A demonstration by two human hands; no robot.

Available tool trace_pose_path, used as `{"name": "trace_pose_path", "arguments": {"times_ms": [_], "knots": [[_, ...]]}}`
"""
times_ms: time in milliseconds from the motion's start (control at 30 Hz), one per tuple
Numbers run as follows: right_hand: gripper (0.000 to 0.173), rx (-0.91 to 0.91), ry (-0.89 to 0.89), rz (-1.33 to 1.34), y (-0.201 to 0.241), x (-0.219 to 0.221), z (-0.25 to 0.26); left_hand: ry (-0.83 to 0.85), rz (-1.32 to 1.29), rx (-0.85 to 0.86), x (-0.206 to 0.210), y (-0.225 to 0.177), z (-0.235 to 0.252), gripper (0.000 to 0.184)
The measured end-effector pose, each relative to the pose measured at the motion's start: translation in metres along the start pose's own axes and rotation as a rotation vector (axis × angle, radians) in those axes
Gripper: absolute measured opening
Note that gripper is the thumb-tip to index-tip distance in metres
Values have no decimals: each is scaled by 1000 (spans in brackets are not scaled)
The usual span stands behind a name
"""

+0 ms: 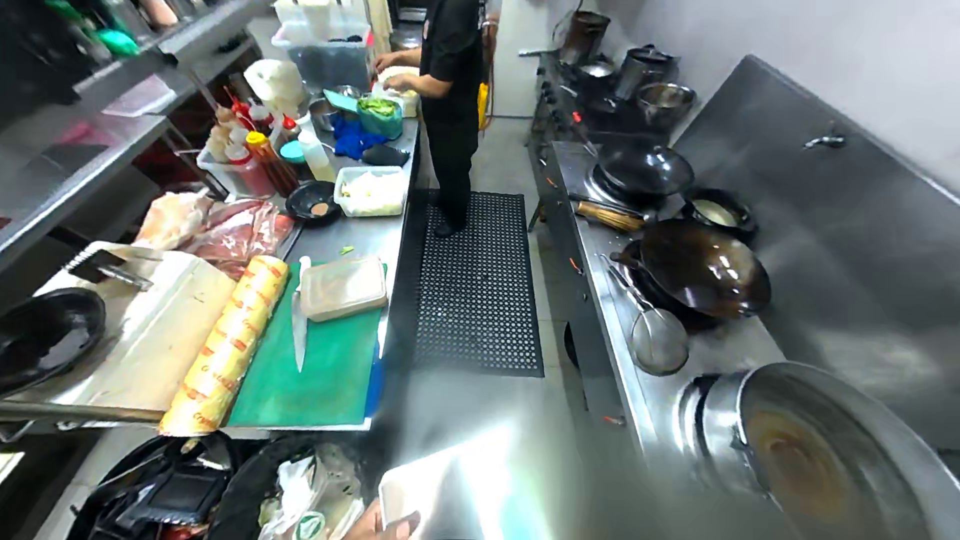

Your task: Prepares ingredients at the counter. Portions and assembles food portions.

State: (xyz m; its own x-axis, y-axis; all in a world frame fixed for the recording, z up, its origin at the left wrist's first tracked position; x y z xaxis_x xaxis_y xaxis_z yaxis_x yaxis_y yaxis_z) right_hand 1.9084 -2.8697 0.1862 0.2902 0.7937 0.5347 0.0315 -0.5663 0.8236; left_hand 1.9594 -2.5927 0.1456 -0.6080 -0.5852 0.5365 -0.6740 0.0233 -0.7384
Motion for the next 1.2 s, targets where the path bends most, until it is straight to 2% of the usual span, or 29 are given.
{"name": "trace_pose_path", "arguments": {"times_ms": [100, 200, 300, 433, 533, 667, 767, 900, 1033, 1133, 1200], "knots": [[24, 58, -131, -62, 28, -38, 54, -102, -174, 89, 11, -9, 73, 28], [24, 10, -287, -123, 63, -72, 107, -156, -264, 134, 12, -39, 167, 25], [25, -46, -448, -157, 91, -103, 163, -186, -252, 88, 1, -100, 257, 27], [23, -104, -525, -212, 142, -135, 244, -28, -101, 108, -18, -193, 370, 46], [24, -154, -438, -181, 181, -138, 313, -4, -136, 236, -26, -272, 423, 58], [27, -144, -245, -16, 215, -143, 425, 54, -275, 474, -60, -344, 495, 66], [27, -85, -129, 31, 227, -146, 516, 34, -399, 622, -93, -377, 542, 57], [24, -23, -68, -82, 234, -154, 644, -201, -439, 733, -132, -411, 604, 37], [20, 68, 123, -148, 247, -147, 779, -536, -409, 832, -153, -457, 647, 45], [19, 187, 316, -201, 257, -118, 864, -763, -390, 870, -166, -491, 651, 55], [21, 270, 432, -254, 259, -99, 910, -853, -384, 854, -171, -502, 649, 50]]}}
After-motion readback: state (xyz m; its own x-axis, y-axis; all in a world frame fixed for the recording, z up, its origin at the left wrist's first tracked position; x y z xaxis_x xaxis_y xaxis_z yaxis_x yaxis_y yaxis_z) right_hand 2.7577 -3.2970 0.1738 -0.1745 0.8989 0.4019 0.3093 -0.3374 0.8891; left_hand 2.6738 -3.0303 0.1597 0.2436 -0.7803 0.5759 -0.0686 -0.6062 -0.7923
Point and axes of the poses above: each hand's wrist, its own z-axis towards the middle knuckle, its own x-axis out of the palm, y = z × x, the point moved 4 cm from there along z, towards the middle knuckle, and after that the axes turned 10 degrees about z, right-handed, at the moved point
